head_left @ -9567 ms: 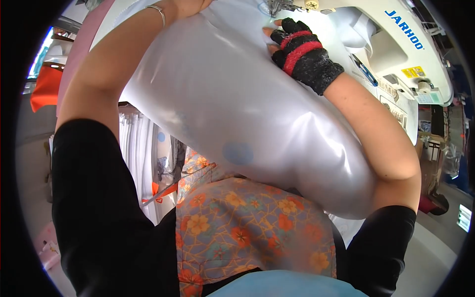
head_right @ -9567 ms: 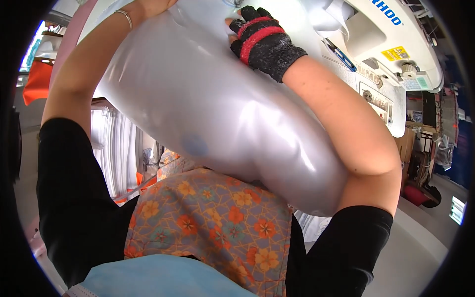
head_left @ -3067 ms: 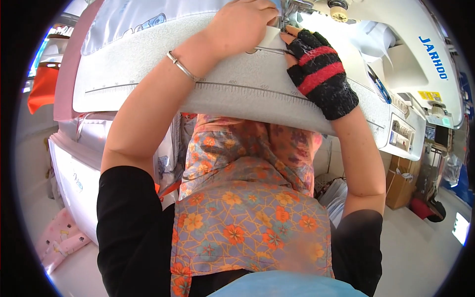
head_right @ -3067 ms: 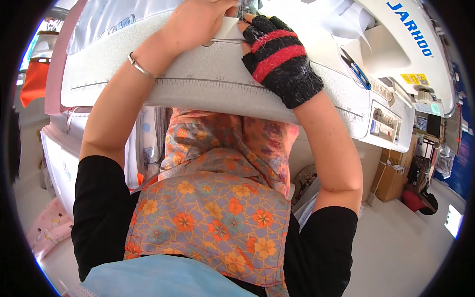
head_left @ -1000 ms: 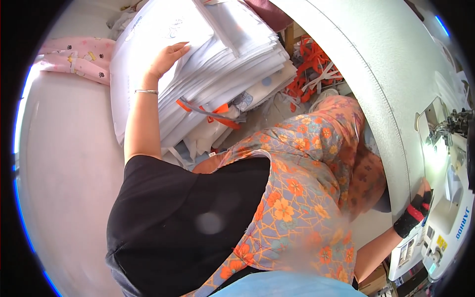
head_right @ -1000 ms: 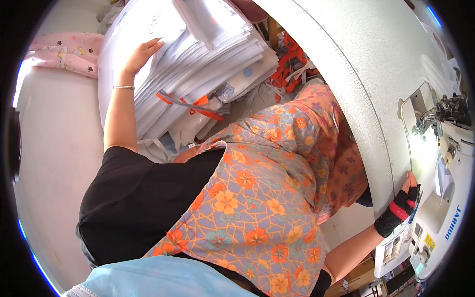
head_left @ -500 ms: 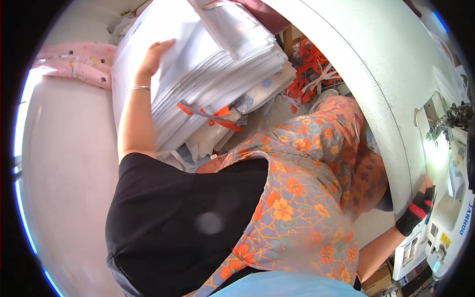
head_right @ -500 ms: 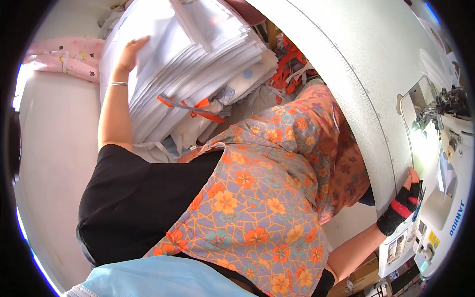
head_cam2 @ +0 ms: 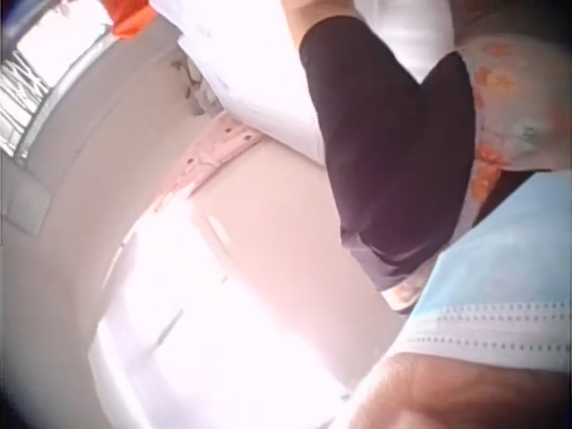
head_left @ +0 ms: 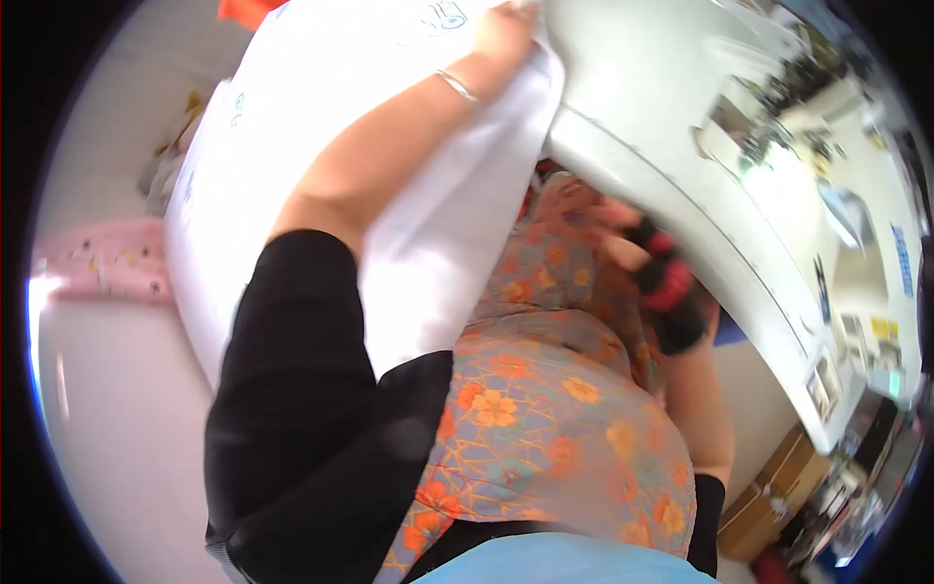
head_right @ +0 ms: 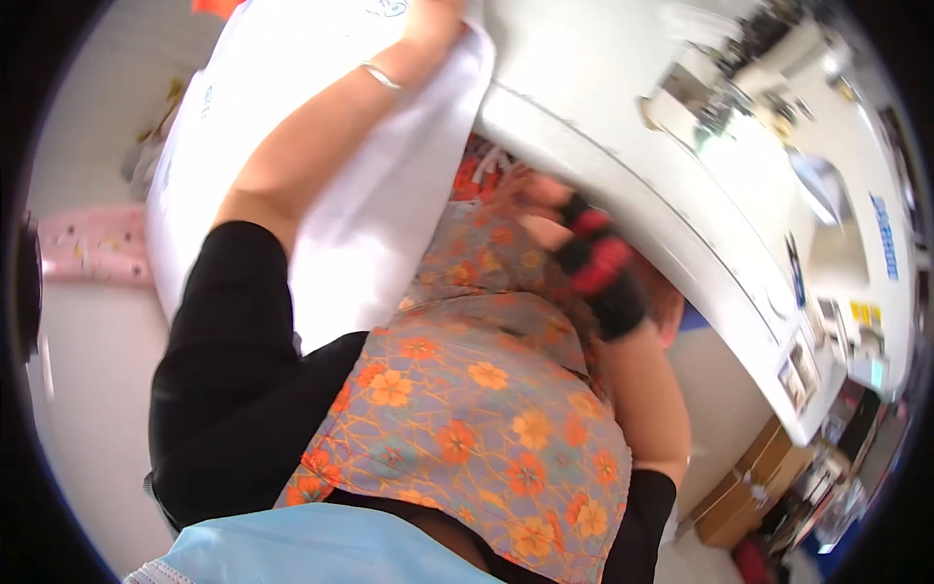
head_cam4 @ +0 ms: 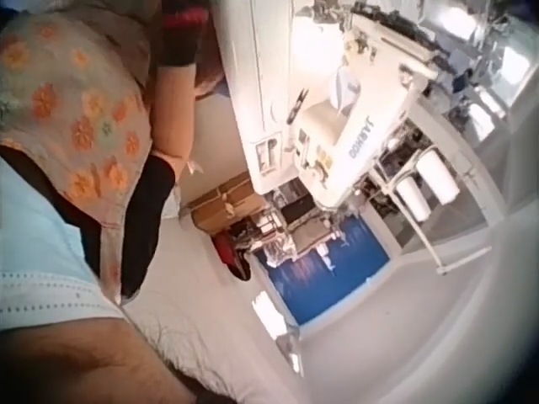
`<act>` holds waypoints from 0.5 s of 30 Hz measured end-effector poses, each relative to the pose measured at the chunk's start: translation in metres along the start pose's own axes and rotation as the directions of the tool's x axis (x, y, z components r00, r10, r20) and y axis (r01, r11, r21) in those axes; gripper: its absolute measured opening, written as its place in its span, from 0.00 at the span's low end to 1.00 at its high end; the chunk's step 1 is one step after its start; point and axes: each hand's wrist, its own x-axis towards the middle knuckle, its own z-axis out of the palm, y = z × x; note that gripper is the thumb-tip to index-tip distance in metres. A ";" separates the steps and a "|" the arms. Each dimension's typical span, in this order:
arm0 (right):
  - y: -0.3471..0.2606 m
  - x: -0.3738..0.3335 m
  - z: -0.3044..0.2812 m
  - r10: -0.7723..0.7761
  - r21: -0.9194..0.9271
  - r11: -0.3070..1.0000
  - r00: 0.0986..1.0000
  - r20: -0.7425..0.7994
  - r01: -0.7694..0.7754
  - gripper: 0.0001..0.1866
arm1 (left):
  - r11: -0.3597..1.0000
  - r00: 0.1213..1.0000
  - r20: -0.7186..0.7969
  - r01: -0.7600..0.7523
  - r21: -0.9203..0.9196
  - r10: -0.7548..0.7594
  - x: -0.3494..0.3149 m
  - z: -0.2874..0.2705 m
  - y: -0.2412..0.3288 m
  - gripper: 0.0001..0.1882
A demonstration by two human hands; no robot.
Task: Sewing fabric pieces together using an industrial sewing machine to create pillowcases.
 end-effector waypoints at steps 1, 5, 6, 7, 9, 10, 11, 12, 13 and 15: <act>0.026 0.013 -0.031 0.189 -0.127 0.975 0.981 0.040 -0.183 0.20 | 0.975 0.977 -0.041 -0.211 -0.074 0.209 -0.013 0.040 0.054 0.19; 0.026 0.038 0.007 0.250 0.189 0.952 0.968 -0.037 -0.239 0.16 | 0.967 0.951 0.191 -0.253 0.025 0.243 -0.031 0.099 0.142 0.22; 0.033 0.046 0.006 0.212 0.140 0.969 0.976 -0.038 -0.205 0.16 | 0.963 0.943 0.206 -0.269 0.000 0.263 -0.035 0.104 0.157 0.22; 0.040 0.052 0.002 0.176 0.091 0.981 0.984 -0.041 -0.172 0.17 | 0.936 0.908 0.277 -0.344 0.068 0.314 -0.042 0.104 0.173 0.22; 0.056 0.063 0.001 0.113 -0.008 0.994 0.994 -0.009 -0.113 0.17 | 0.778 0.766 0.419 -0.598 0.190 0.487 -0.037 0.108 0.169 0.19; 0.064 0.053 -0.005 0.083 -0.058 0.995 0.996 0.015 -0.082 0.18 | 0.774 0.759 0.422 -0.607 0.181 0.496 -0.026 0.111 0.161 0.19; 0.073 0.037 -0.014 0.058 -0.103 0.993 0.998 0.034 -0.054 0.18 | 0.727 0.691 0.486 -0.669 0.152 0.535 -0.017 0.111 0.159 0.18; 0.080 0.027 -0.022 0.032 -0.150 0.988 0.998 0.056 -0.024 0.18 | 0.676 0.618 0.542 -0.727 0.119 0.569 -0.009 0.111 0.159 0.17; 0.089 0.028 -0.026 0.009 -0.196 0.981 0.997 0.078 0.007 0.19 | 0.669 0.604 0.548 -0.736 0.105 0.579 -0.003 0.114 0.161 0.17; 0.050 0.011 -0.008 -0.088 -0.223 0.971 0.996 -0.026 0.080 0.18 | 0.641 0.605 0.442 -0.763 0.083 0.662 0.010 0.117 0.148 0.16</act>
